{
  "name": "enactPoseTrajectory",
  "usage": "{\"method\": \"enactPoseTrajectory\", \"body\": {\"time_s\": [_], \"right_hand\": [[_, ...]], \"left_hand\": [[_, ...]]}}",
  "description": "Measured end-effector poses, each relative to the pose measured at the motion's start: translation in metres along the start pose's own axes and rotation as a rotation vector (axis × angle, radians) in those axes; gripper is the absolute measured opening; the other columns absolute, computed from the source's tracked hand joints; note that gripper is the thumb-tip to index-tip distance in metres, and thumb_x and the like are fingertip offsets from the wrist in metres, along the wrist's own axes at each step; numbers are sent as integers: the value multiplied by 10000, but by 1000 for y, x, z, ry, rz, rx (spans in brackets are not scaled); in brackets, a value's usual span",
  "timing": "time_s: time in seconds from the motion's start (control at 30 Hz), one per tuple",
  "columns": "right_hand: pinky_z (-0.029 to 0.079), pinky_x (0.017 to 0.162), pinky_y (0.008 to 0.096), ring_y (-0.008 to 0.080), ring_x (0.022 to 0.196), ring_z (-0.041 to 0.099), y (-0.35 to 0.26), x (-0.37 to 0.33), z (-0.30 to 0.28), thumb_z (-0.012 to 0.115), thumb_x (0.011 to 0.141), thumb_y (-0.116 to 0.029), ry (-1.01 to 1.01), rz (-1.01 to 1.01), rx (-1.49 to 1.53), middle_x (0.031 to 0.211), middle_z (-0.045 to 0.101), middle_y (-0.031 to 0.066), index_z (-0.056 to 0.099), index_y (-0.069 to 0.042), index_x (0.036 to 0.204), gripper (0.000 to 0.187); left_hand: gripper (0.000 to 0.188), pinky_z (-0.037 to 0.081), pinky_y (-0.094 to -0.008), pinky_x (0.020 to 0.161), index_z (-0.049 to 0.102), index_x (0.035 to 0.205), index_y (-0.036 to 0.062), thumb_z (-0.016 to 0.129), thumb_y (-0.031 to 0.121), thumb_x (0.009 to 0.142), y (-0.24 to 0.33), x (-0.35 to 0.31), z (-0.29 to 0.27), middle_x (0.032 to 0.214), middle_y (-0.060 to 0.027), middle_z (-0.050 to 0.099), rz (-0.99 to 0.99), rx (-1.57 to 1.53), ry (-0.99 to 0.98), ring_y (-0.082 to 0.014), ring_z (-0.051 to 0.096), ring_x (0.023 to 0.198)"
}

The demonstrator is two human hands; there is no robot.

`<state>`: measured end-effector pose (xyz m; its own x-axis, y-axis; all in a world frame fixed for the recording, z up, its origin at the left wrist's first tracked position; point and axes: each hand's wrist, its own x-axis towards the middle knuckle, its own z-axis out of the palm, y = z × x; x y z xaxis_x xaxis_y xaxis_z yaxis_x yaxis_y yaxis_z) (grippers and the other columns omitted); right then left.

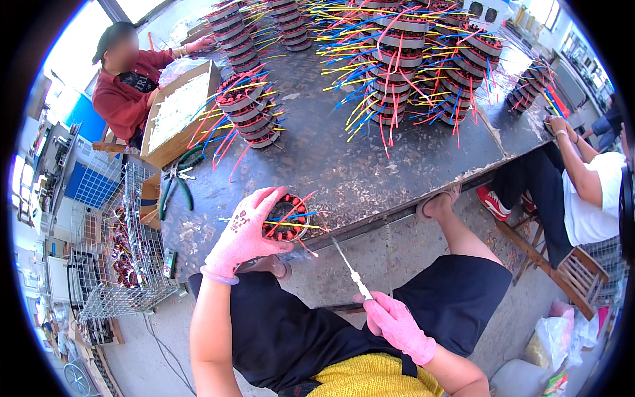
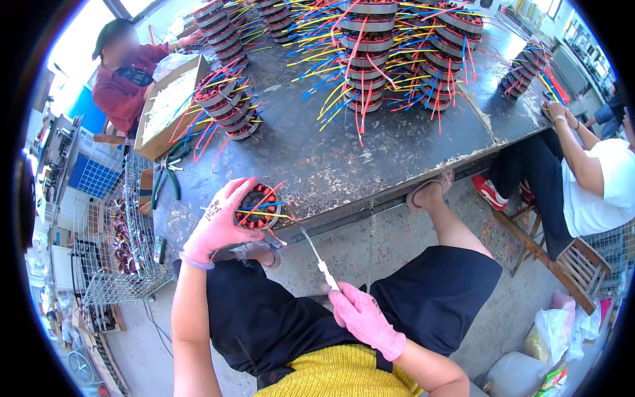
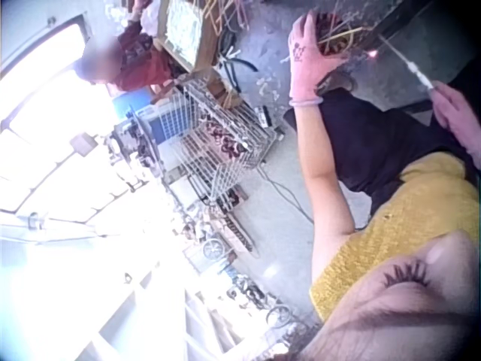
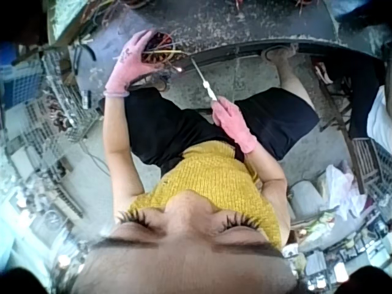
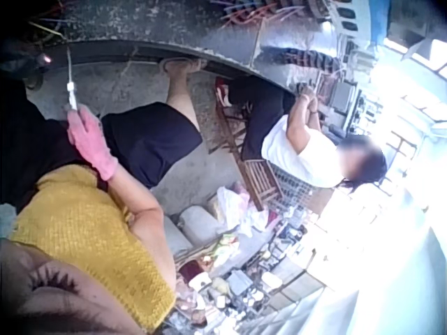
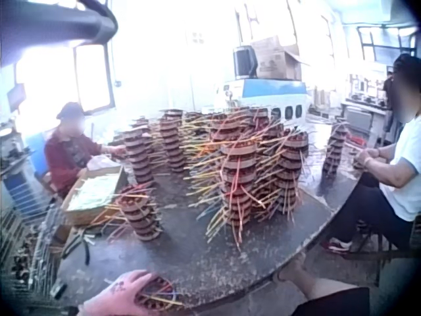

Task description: The person solders wire connections on circular electrical components using a handheld soldering iron. The person picks up each component, applies heat and solder to the wire terminals, and سپس stacks them on the work table.

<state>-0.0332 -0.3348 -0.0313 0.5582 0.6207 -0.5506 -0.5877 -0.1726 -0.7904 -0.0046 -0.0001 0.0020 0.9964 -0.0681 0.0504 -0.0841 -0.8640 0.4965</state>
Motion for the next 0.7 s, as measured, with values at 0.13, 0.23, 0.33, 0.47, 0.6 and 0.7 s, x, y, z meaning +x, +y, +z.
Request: {"method": "enactPoseTrajectory", "body": {"time_s": [0.13,0.23,0.33,0.47,0.6,0.7], "right_hand": [[374,546,238,59,590,452,-1,0,3,490,1032,-248,-10,4,56,684,486,-30,572,-4,1265,347],[373,548,236,58,589,449,0,-1,3,488,1034,-253,-15,0,55,682,484,-31,572,-6,1267,351],[372,547,235,59,587,447,-3,-1,3,486,1035,-253,-14,-13,-1,676,479,-32,574,-10,1268,348],[374,547,236,59,584,448,-3,0,3,485,1037,-254,-13,-16,-2,668,477,-31,580,-13,1266,345],[375,547,236,54,585,447,-1,1,4,485,1040,-256,-12,-5,47,664,473,-35,580,-15,1270,347],[374,547,233,53,583,442,-3,-1,5,486,1041,-258,-10,-15,41,657,465,-39,577,-21,1279,348]], "left_hand": [[1014,399,-422,1082,450,1426,26,899,214,536,-1,1,1,1378,-191,479,19,-2,-2,-376,483,1270],[1011,397,-421,1084,451,1425,25,898,211,537,2,2,-1,1377,-190,481,19,-17,-6,-374,485,1268],[1007,396,-420,1085,452,1423,25,898,210,540,1,1,-1,1383,-188,480,11,-19,-7,-372,485,1270],[999,392,-427,1083,450,1423,35,897,237,553,-1,0,1,1387,-183,482,19,-13,7,-367,480,1275],[994,376,-441,1085,445,1427,53,893,292,572,-2,-1,1,1384,-177,487,17,-6,9,-367,470,1282],[1000,377,-443,1084,447,1426,54,898,301,569,-2,-1,2,1386,-178,484,25,-10,13,-374,467,1281]]}}
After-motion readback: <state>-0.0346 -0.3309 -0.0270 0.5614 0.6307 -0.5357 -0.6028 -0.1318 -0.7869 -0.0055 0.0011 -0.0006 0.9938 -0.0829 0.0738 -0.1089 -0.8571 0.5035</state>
